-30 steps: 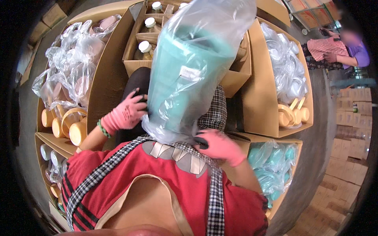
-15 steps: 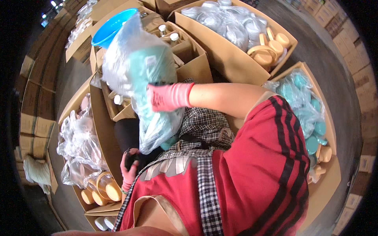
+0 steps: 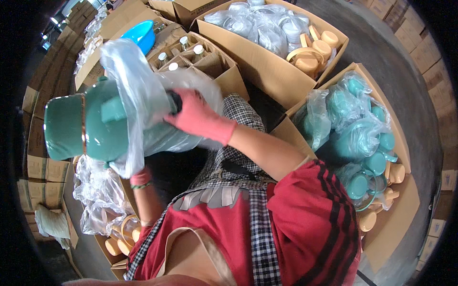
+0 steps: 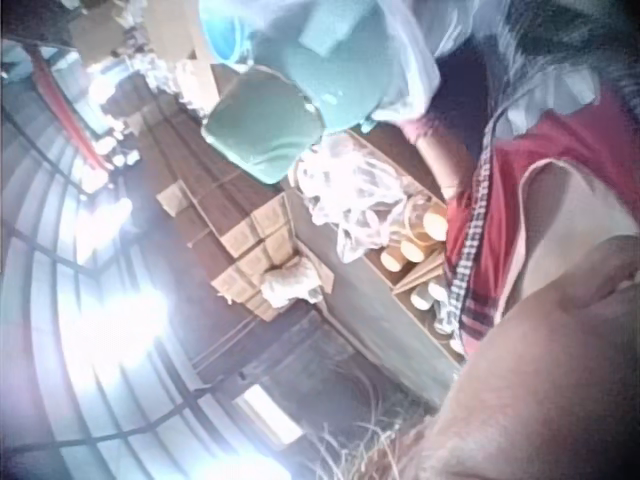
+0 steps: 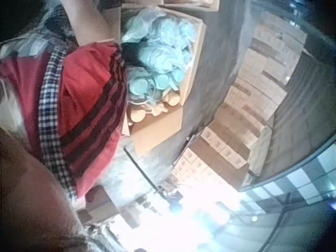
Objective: The person assembles kitchen appliances by placing white caps on glass jars and then assembling a teal and a grey electric kettle. The person places the kettle parts into a plastic bag and puts them into a cardboard box.
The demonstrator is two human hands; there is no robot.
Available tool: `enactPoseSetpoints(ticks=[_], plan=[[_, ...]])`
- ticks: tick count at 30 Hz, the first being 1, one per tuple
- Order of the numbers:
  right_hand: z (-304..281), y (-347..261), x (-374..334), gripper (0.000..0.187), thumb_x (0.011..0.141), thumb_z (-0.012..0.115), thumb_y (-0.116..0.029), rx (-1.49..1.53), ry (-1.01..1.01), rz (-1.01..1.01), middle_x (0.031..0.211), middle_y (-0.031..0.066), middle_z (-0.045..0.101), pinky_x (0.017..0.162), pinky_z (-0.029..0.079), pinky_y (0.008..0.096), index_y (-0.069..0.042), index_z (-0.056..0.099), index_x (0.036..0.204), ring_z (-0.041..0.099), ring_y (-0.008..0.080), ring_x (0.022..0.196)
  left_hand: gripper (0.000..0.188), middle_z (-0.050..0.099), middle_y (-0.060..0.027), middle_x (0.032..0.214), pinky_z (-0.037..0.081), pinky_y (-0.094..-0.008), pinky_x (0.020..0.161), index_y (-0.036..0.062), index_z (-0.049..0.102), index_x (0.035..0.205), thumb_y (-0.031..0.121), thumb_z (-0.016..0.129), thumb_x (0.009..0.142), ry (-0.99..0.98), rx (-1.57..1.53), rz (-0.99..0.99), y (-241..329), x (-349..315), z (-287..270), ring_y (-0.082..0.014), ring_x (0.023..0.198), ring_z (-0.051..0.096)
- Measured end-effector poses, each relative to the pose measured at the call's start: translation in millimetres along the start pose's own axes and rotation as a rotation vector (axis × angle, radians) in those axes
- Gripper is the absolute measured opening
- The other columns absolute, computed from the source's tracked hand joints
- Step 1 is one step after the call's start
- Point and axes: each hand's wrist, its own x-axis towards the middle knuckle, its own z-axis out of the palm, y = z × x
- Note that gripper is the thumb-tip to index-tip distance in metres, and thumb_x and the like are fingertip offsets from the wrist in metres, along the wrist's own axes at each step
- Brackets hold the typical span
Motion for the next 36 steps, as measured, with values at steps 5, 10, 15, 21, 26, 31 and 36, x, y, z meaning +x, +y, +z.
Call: enactPoseSetpoints(ticks=[5,10,15,21,26,31,36], plan=[[2,2,-28,0.036,0.063,0.068,-0.015,0.093,-0.246,0.16,0.087,0.0163,0.061,0.077,0.044,0.0338,0.001,0.057,0.093,0.059,0.0274,0.085,0.086,0.031,-0.0156,0.129,0.033,-0.0428,0.093,0.0032,0.018,0.132,0.037,0.067,0.07,-0.124,0.5,0.319,32,-79,64,-0.0269,0.115,0.036],[16,17,-60,0.04,0.066,0.066,-0.026,-0.08,-0.526,0.233,0.084,0.0187,0.06,0.075,0.044,0.0374,0.001,0.055,0.093,0.057,0.0317,0.085,0.049,0.05,-0.0064,0.103,0.041,-0.0261,0.078,-0.0023,0.039,0.12,0.002,0.059,0.076,0.386,0.498,0.291,27,-106,139,-0.013,0.086,0.049],[9,1,-36,0.064,0.061,0.069,-0.039,-0.573,-0.342,-0.175,0.103,0.0238,0.045,0.082,0.038,0.0408,0.005,0.046,0.102,0.047,0.0371,0.093,0.057,0.037,-0.0146,0.121,0.029,-0.0358,0.095,-0.0032,0.035,0.119,0.0,0.064,0.07,0.318,0.975,0.665,25,-98,167,-0.0233,0.112,0.036],[45,-17,-14,0.079,0.06,0.063,-0.046,-0.693,-0.484,-0.503,0.115,0.035,0.03,0.09,0.031,0.0514,0.007,0.037,0.113,0.036,0.0499,0.104,0.102,0.03,-0.0235,0.121,0.031,-0.0467,0.092,-0.002,0.036,0.116,0.048,0.08,0.038,-0.045,1.571,0.615,71,-73,214,-0.0396,0.112,0.035],[1,20,37,0.042,0.075,0.059,-0.022,0.146,-0.88,-0.145,0.112,0.0194,0.047,0.088,0.037,0.0356,-0.003,0.047,0.11,0.049,0.0263,0.102,0.051,0.055,-0.0165,0.085,0.043,-0.0363,0.076,-0.0036,0.046,0.103,0.005,0.068,0.058,0.038,1.53,0.513,40,-31,175,-0.0294,0.08,0.055],[-139,154,132,0.053,0.069,0.068,-0.036,-0.24,0.21,0.377,0.088,0.0091,0.059,0.077,0.042,0.0255,0.003,0.053,0.101,0.054,0.0154,0.086,0.031,0.046,0.0022,0.072,0.037,-0.0193,0.062,0.0004,0.049,0.09,0.001,0.066,0.064,0.178,0.852,0.28,28,-12,177,-0.0069,0.066,0.043],[-203,294,159,0.063,0.064,0.065,-0.048,-0.816,0.31,0.533,0.089,0.0217,0.059,0.078,0.043,0.0347,0.006,0.055,0.094,0.057,0.0289,0.084,0.027,0.042,0.0035,0.072,0.033,-0.0183,0.06,0.0048,0.046,0.079,0.006,0.068,0.063,0.175,0.854,0.193,29,5,177,-0.0068,0.065,0.038]])
